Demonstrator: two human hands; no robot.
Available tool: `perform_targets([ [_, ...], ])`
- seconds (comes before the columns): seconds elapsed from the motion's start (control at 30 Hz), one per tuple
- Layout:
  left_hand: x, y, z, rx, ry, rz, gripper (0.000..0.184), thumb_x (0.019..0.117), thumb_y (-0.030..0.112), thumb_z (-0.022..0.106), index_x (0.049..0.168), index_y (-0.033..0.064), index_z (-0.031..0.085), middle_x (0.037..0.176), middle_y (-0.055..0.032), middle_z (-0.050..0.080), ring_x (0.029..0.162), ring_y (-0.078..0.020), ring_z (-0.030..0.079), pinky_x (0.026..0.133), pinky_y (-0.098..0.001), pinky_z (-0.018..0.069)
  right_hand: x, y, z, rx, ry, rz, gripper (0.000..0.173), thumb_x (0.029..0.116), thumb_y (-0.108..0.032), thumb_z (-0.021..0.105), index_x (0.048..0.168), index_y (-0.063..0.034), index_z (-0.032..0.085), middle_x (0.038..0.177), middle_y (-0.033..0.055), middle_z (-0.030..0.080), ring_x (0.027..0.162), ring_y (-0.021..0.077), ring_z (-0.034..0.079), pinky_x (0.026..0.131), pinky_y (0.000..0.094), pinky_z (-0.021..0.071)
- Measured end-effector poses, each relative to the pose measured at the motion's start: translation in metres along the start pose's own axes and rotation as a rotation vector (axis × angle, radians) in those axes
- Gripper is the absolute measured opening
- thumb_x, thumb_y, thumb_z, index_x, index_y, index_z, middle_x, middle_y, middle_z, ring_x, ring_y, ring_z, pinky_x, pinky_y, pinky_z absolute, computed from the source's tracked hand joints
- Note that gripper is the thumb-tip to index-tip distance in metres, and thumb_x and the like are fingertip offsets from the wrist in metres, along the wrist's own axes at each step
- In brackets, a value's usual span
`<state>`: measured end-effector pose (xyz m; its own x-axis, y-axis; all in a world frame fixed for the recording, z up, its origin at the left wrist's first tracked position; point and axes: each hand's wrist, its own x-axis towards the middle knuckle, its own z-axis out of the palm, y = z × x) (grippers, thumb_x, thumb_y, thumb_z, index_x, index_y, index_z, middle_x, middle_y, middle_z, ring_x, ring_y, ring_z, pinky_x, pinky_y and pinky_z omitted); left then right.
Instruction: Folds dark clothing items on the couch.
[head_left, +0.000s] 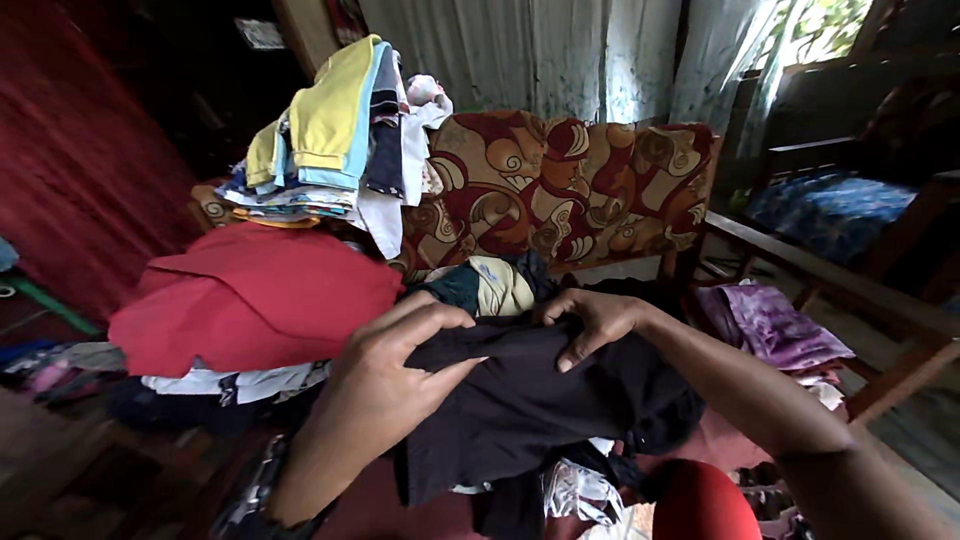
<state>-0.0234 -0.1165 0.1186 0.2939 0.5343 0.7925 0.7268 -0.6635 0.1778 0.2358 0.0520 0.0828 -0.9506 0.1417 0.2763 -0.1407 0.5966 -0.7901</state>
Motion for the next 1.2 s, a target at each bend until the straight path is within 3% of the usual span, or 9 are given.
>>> perform_targets([
  [0.17, 0.002, 0.015, -0.043, 0.025, 0.059, 0.033, 0.024, 0.0829, 0.033, 0.080, 0.098, 0.0154, 0.074, 0.097, 0.0101, 0.069, 0.092, 0.0056, 0.064, 0.080, -0.0128, 0.0541, -0.019, -0.003, 0.021, -0.077, -0.010, 0.034, 0.029, 0.0752, -0.022, 0.086, 0.077, -0.0020, 0.065, 0.088, 0.0002, 0.063, 0.085, -0.0001, 0.056, 0.075, 0.0180, 0.0456],
  [0.27, -0.001, 0.012, -0.067, 0.055, 0.049, 0.035, 0.027, 0.0827, 0.033, 0.080, 0.103, 0.0170, 0.072, 0.102, 0.0107, 0.068, 0.096, 0.0053, 0.063, 0.085, -0.0132, 0.0530, -0.030, 0.008, 0.046, -0.175, -0.017, 0.212, 0.037, 0.0729, -0.021, 0.089, 0.088, 0.0060, 0.070, 0.098, 0.0157, 0.067, 0.092, 0.0195, 0.061, 0.083, 0.0388, 0.0508],
  [0.37, -0.005, 0.014, -0.090, 0.134, 0.010, -0.027, 0.042, 0.0771, 0.028, 0.080, 0.098, -0.0066, 0.068, 0.098, -0.0083, 0.069, 0.092, -0.0043, 0.063, 0.085, -0.0208, 0.0523, -0.036, 0.026, 0.079, -0.302, -0.077, 0.383, 0.037, 0.0786, -0.022, 0.088, 0.095, 0.0064, 0.072, 0.100, 0.0237, 0.069, 0.097, 0.0353, 0.064, 0.092, 0.0559, 0.0483],
  [0.43, -0.005, 0.013, -0.099, 0.154, 0.004, -0.035, 0.042, 0.0783, 0.028, 0.080, 0.099, -0.0070, 0.068, 0.099, -0.0075, 0.069, 0.093, -0.0025, 0.063, 0.086, -0.0197, 0.0521, -0.043, 0.041, 0.096, -0.331, -0.109, 0.412, 0.032, 0.0819, -0.021, 0.085, 0.093, 0.0065, 0.073, 0.101, 0.0252, 0.069, 0.101, 0.0400, 0.063, 0.099, 0.0604, 0.0432],
  [0.53, -0.006, 0.007, -0.104, 0.137, 0.076, 0.012, 0.032, 0.0818, 0.032, 0.080, 0.104, 0.0115, 0.070, 0.104, 0.0080, 0.066, 0.099, 0.0052, 0.060, 0.088, -0.0149, 0.0501, -0.060, 0.056, 0.102, -0.185, -0.008, 0.391, 0.021, 0.0835, -0.011, 0.082, 0.089, 0.0067, 0.071, 0.092, 0.0193, 0.069, 0.088, 0.0266, 0.064, 0.085, 0.0463, 0.0517],
  [0.67, -0.008, -0.005, -0.114, 0.159, 0.141, 0.014, 0.036, 0.0807, 0.030, 0.082, 0.106, 0.0084, 0.069, 0.106, 0.0062, 0.065, 0.099, 0.0053, 0.059, 0.088, -0.0143, 0.0484, -0.086, 0.057, 0.095, -0.151, 0.338, 0.228, 0.018, 0.0776, -0.014, 0.080, 0.082, 0.0010, 0.071, 0.105, 0.0139, 0.069, 0.103, 0.0161, 0.063, 0.091, 0.0323, 0.0531],
  [0.8, -0.009, -0.030, -0.116, 0.141, 0.195, 0.031, 0.039, 0.0810, 0.029, 0.083, 0.111, 0.0105, 0.067, 0.110, 0.0087, 0.067, 0.100, 0.0060, 0.061, 0.090, -0.0154, 0.0510, -0.096, 0.071, 0.115, -0.321, 0.194, 0.502, 0.031, 0.0847, -0.022, 0.082, 0.103, 0.0020, 0.076, 0.116, 0.0227, 0.069, 0.113, 0.0374, 0.063, 0.107, 0.0583, 0.0436],
  [1.1, -0.018, -0.055, -0.125, 0.177, 0.217, -0.108, 0.040, 0.0805, 0.029, 0.082, 0.111, 0.0090, 0.066, 0.106, 0.0118, 0.069, 0.094, 0.0131, 0.060, 0.085, -0.0107, 0.0501, -0.159, 0.037, 0.045, -0.290, 0.725, 0.151, 0.010, 0.0828, -0.011, 0.075, 0.078, -0.0028, 0.073, 0.094, -0.0020, 0.071, 0.093, -0.0034, 0.062, 0.086, 0.0161, 0.0521],
  [1.2, -0.013, -0.027, -0.113, 0.197, 0.196, -0.295, 0.036, 0.0798, 0.010, 0.079, 0.109, -0.0071, 0.066, 0.104, -0.0101, 0.071, 0.090, -0.0003, 0.061, 0.083, -0.0188, 0.0476, -0.178, 0.010, 0.024, -0.340, 0.864, 0.016, 0.002, 0.0835, -0.014, 0.075, 0.084, -0.0134, 0.077, 0.099, -0.0102, 0.074, 0.097, -0.0027, 0.066, 0.091, 0.0191, 0.0551],
])
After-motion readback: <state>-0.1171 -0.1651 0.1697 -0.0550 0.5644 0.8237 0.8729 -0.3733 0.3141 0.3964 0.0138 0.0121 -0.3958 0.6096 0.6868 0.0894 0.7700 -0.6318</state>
